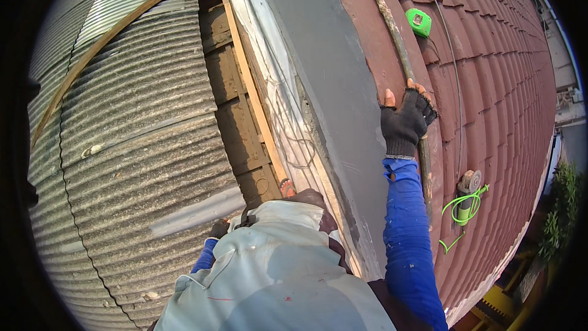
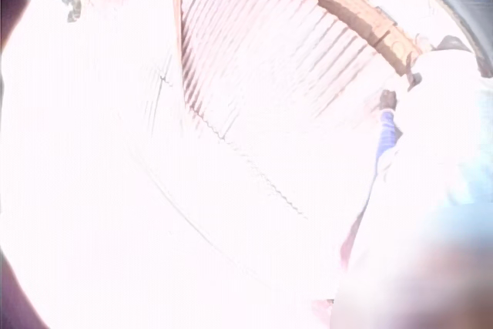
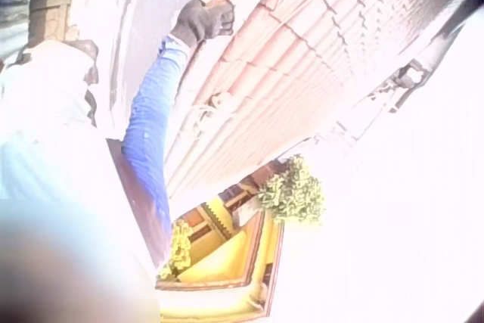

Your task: The person works on a sloped roof, using a long stick to pry and lift a corrugated sheet along the ridge. They walk along the ridge, adjust the sheet, and briefly pick up and set down a red cap before continuing to lift and position the sheet.

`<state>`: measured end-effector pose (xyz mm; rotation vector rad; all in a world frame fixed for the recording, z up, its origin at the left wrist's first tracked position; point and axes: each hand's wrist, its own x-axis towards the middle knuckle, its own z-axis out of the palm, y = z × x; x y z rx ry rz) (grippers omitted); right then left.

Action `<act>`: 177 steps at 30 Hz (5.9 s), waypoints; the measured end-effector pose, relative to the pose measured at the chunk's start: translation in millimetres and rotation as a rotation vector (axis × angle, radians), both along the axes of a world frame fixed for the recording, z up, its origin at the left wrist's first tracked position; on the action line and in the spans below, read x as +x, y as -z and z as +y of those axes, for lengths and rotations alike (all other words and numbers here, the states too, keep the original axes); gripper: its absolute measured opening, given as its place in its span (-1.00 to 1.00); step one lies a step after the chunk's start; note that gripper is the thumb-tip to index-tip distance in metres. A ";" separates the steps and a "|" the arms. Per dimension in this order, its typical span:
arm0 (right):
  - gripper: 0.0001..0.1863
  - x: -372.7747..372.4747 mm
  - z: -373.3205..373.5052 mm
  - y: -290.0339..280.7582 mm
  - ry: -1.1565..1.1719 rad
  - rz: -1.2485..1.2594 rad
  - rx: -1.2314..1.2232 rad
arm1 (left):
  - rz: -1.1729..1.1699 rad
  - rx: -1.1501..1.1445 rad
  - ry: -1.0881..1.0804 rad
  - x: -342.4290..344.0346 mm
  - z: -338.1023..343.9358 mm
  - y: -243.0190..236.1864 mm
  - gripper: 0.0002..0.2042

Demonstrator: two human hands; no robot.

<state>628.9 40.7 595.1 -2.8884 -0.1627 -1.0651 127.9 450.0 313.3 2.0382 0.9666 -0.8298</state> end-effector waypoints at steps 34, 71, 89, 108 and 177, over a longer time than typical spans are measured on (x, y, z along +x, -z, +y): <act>-0.45 -1.3 8.4 -9.5 0.006 0.043 0.072 | -0.218 -0.146 -0.171 186.0 83.5 -65.0 -0.55; -0.50 -30.3 132.8 53.7 1.414 -0.370 0.460 | -1.613 -0.028 1.948 763.8 -230.7 -354.4 -0.47; -0.44 -122.4 249.3 171.8 1.069 0.693 1.078 | -1.678 -0.012 2.056 749.2 -230.8 -358.3 -0.60; -0.46 -224.0 291.5 365.0 1.319 0.609 1.816 | -1.417 -0.177 2.114 757.5 -240.1 -352.5 -0.40; -0.66 133.8 -16.5 -100.5 0.758 0.237 0.405 | -1.680 -0.166 1.646 745.8 -223.2 -373.6 -0.38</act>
